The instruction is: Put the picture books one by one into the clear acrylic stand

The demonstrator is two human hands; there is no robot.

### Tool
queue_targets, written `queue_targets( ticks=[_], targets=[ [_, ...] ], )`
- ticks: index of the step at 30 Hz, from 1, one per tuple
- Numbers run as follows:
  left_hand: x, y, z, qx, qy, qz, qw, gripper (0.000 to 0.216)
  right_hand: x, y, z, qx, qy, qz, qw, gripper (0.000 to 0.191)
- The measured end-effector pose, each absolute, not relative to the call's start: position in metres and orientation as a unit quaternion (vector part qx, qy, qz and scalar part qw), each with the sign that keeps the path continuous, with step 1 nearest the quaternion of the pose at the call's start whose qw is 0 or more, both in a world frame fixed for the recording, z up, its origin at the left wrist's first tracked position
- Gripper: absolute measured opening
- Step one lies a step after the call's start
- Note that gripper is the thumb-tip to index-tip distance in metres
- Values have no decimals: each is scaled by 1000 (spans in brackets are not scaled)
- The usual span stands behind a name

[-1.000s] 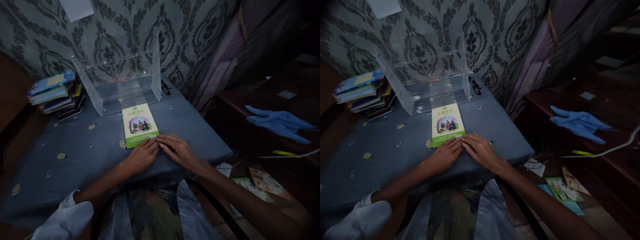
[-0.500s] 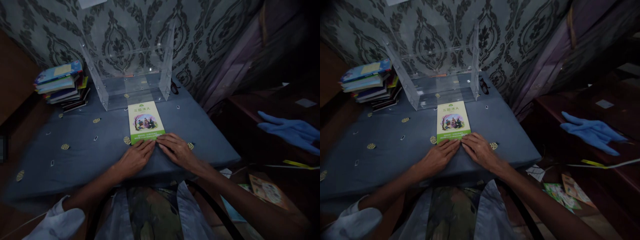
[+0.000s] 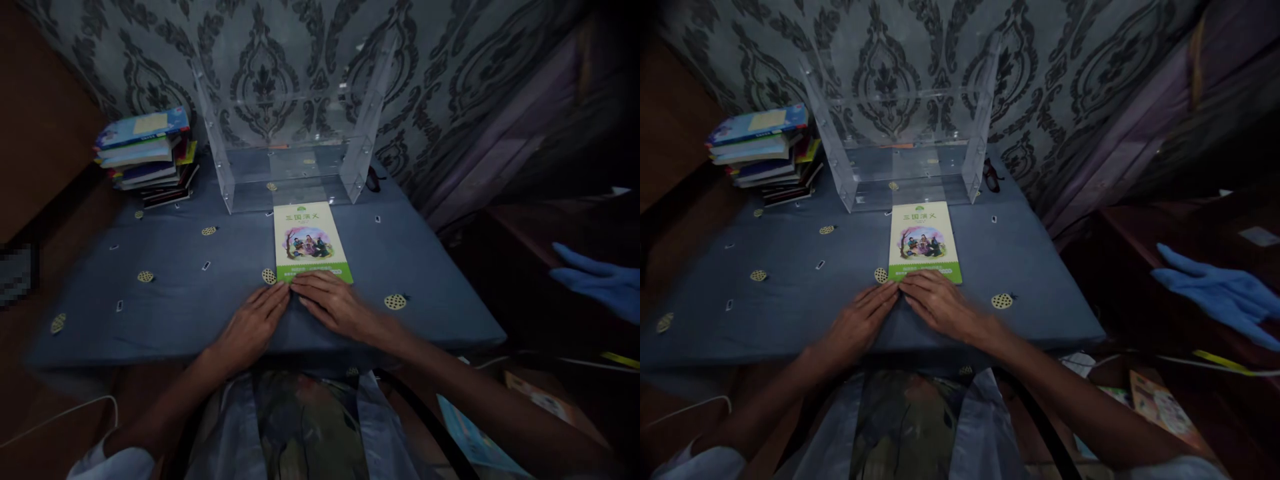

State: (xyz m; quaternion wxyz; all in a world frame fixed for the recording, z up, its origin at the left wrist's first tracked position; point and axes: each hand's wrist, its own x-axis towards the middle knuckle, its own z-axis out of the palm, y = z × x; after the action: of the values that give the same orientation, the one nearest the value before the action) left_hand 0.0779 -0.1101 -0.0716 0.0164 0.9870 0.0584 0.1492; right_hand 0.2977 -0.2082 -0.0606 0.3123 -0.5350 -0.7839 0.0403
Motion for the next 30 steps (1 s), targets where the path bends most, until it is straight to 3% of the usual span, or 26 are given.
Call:
queue_targets(
  ticks=[11, 30],
  targets=[
    [84, -134, -69, 955, 180, 209, 108, 45, 294, -173, -43, -480, -838, 40, 257, 34],
    [105, -121, -76, 940, 226, 229, 111, 61, 338, -113, -58, -453, -863, 34, 222, 37]
  ],
)
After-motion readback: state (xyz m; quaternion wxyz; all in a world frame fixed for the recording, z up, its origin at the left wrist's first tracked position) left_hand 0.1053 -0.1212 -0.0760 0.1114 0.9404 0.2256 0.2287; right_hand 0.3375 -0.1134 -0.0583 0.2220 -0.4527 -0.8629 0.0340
